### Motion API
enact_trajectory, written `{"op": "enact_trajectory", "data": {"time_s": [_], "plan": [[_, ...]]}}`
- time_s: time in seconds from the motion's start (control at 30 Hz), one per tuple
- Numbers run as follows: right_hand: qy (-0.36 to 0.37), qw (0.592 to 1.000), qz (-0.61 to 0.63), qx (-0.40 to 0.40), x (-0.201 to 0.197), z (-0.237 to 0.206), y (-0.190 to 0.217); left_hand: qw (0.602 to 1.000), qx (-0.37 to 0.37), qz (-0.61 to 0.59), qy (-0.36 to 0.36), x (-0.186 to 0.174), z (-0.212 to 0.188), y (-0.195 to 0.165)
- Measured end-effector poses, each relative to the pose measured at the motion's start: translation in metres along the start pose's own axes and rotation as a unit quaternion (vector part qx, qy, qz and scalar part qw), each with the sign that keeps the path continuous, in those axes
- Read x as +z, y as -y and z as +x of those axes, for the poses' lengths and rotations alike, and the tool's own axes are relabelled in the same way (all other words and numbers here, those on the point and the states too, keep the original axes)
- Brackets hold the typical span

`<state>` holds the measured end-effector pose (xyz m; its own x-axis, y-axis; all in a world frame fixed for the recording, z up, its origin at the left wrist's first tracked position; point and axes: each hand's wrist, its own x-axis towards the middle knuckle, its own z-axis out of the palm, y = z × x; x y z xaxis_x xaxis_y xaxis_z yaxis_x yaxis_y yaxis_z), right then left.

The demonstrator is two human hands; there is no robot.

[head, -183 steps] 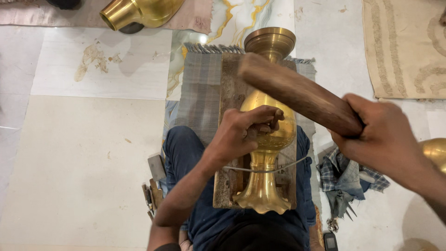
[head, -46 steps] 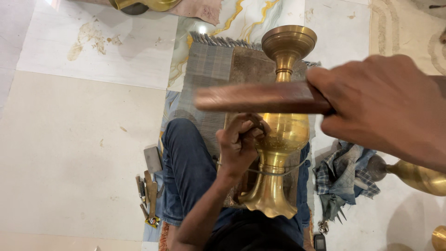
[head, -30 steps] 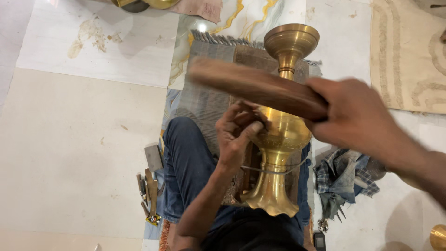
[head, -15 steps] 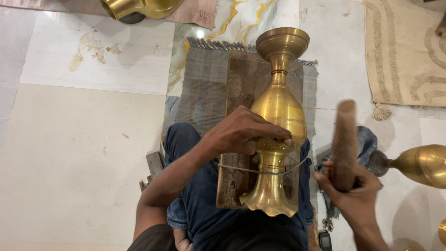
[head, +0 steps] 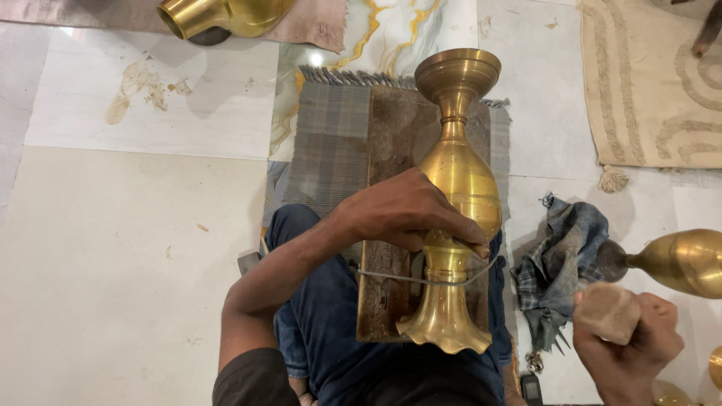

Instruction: The person sits on the floor with a brass vase-shaped vessel held on a wooden board and hammers a small punch against the vessel's surface using a wooden mallet, working the metal around the body and neck to emboss it, repositioning the punch repeatedly as they go.

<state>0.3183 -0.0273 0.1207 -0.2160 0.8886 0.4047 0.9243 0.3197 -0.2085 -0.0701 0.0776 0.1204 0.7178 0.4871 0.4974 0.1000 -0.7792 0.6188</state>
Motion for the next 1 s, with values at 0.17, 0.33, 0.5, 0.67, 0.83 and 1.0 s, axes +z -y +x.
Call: {"op": "enact_trajectory", "data": {"time_s": [0.17, 0.33, 0.5, 0.67, 0.83, 1.0], "plan": [[0.049, 0.993, -0.080, 0.064, -0.008, -0.006, 0.011, 1.000, 0.003, 0.026, 0.005, 0.005, -0.006, 0.009], [-0.025, 0.978, 0.146, 0.145, 0.014, -0.015, 0.029, 0.960, 0.016, -0.164, -0.227, 0.019, -0.016, 0.029], [0.048, 0.899, 0.339, 0.274, 0.058, -0.041, 0.039, 0.776, -0.079, -0.356, -0.515, 0.058, -0.022, -0.004], [0.068, 0.853, 0.415, 0.310, 0.083, -0.045, 0.045, 0.812, -0.133, -0.350, -0.447, 0.075, 0.010, -0.034], [0.079, 0.825, 0.475, 0.296, 0.097, -0.041, 0.045, 0.893, -0.232, -0.096, -0.374, 0.066, 0.040, -0.053], [0.051, 0.867, 0.445, 0.219, 0.101, -0.044, 0.046, 0.887, -0.283, 0.024, -0.363, 0.066, 0.034, -0.073]]}}
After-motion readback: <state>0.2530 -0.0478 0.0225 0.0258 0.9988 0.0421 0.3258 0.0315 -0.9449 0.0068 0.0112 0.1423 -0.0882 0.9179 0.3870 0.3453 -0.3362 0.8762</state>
